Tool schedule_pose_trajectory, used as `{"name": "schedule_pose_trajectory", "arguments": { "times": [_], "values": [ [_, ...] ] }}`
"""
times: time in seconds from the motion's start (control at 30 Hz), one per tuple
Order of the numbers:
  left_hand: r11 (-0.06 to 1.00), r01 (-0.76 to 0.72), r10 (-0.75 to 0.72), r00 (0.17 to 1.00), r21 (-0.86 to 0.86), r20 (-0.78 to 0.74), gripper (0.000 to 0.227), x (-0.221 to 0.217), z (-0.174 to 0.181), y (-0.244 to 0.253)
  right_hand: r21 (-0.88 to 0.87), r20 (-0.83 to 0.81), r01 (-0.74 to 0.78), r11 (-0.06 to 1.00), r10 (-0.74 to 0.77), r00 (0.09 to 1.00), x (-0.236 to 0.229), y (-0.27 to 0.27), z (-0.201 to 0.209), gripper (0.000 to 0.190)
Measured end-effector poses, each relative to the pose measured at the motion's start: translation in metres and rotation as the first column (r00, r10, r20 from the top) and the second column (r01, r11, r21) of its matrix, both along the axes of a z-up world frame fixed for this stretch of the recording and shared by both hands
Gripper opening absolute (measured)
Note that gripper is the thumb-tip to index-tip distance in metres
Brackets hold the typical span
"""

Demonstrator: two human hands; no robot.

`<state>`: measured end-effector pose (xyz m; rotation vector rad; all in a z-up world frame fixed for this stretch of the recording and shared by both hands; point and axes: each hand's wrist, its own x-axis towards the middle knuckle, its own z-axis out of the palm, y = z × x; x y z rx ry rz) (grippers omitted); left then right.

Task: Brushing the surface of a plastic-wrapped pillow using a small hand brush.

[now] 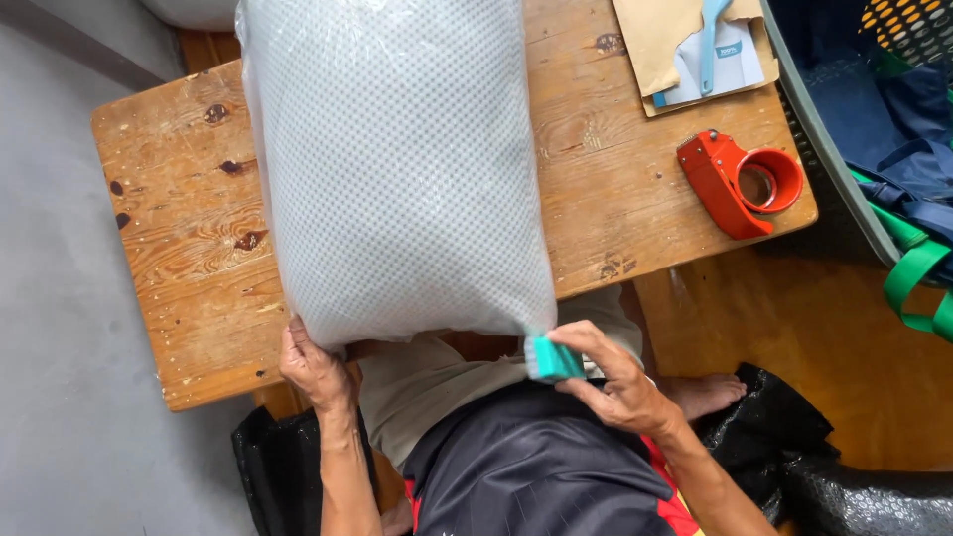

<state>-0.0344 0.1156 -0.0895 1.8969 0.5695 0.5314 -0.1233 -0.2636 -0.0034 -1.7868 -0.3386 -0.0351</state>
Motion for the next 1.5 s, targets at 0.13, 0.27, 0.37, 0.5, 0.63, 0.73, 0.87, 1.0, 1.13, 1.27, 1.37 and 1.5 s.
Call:
{"name": "schedule_pose_trajectory", "arguments": {
  "times": [0.13, 0.27, 0.37, 0.5, 0.63, 0.73, 0.87, 1.0, 1.13, 1.27, 1.37, 1.5],
  "values": [
    [1.000, 0.022, -0.023, 0.999, -0.005, -0.043, 0.039, -0.042, 0.008, -0.043, 0.028, 0.065, 0.326, 0.945, -0.327, 0.943, 0.027, 0.009, -0.028, 0.065],
    [0.903, 0.214, -0.228, 0.974, -0.372, 0.006, 0.025, -0.071, 0.033, -0.107, -0.034, 0.228, 0.615, 0.788, -0.593, 0.772, 0.098, -0.017, -0.017, 0.059],
    [0.867, 0.299, -0.281, 0.954, -0.398, 0.104, 0.065, -0.060, 0.059, -0.130, 0.066, 0.296, 0.641, 0.765, -0.628, 0.720, 0.144, -0.042, -0.025, 0.058],
    [0.802, 0.494, -0.573, 0.795, 0.336, 0.198, 0.105, -0.026, 0.083, -0.122, 0.069, 0.252, 0.596, 0.800, -0.592, 0.765, 0.133, 0.009, 0.016, 0.054],
    [0.624, 0.564, -0.718, 0.687, 0.541, 0.112, 0.074, -0.001, 0.088, -0.092, -0.031, 0.343, 0.131, 0.991, -0.112, 0.933, 0.082, 0.016, -0.001, 0.045],
    [0.510, 0.535, -0.738, 0.675, 0.674, 0.022, 0.074, 0.008, 0.098, -0.079, -0.201, 0.490, 0.115, 0.973, -0.002, 0.872, 0.088, 0.003, 0.001, 0.041],
    [0.341, 0.464, -0.765, 0.642, 0.817, -0.045, 0.082, 0.031, 0.111, -0.069, -0.034, 0.413, 0.589, 0.807, -0.525, 0.744, 0.161, -0.061, 0.004, 0.047],
    [0.096, 0.600, -0.834, 0.484, 0.794, -0.265, 0.125, 0.066, 0.129, -0.067, -0.024, 0.223, 0.566, 0.824, -0.547, 0.806, 0.171, -0.056, -0.002, 0.064],
    [0.020, 0.646, -0.823, 0.444, 0.763, -0.354, 0.128, 0.079, 0.149, -0.076, -0.085, 0.444, 0.343, 0.935, -0.273, 0.854, 0.090, 0.023, 0.014, 0.054],
    [-0.053, 0.653, -0.782, 0.443, 0.755, -0.438, 0.132, 0.081, 0.155, -0.070, -0.319, 0.434, -0.138, 0.938, 0.274, 0.858, 0.049, 0.032, 0.008, 0.046],
    [0.000, 0.748, -0.883, 0.311, 0.664, -0.351, 0.121, 0.092, 0.172, -0.060, -0.327, 0.484, -0.134, 0.936, 0.287, 0.826, 0.059, 0.019, 0.034, 0.051],
    [0.321, 0.862, -0.945, 0.321, 0.392, 0.068, 0.072, 0.120, 0.201, -0.048, -0.335, 0.645, 0.188, 0.923, 0.079, 0.760, 0.119, 0.016, 0.102, 0.042]
  ]
}}
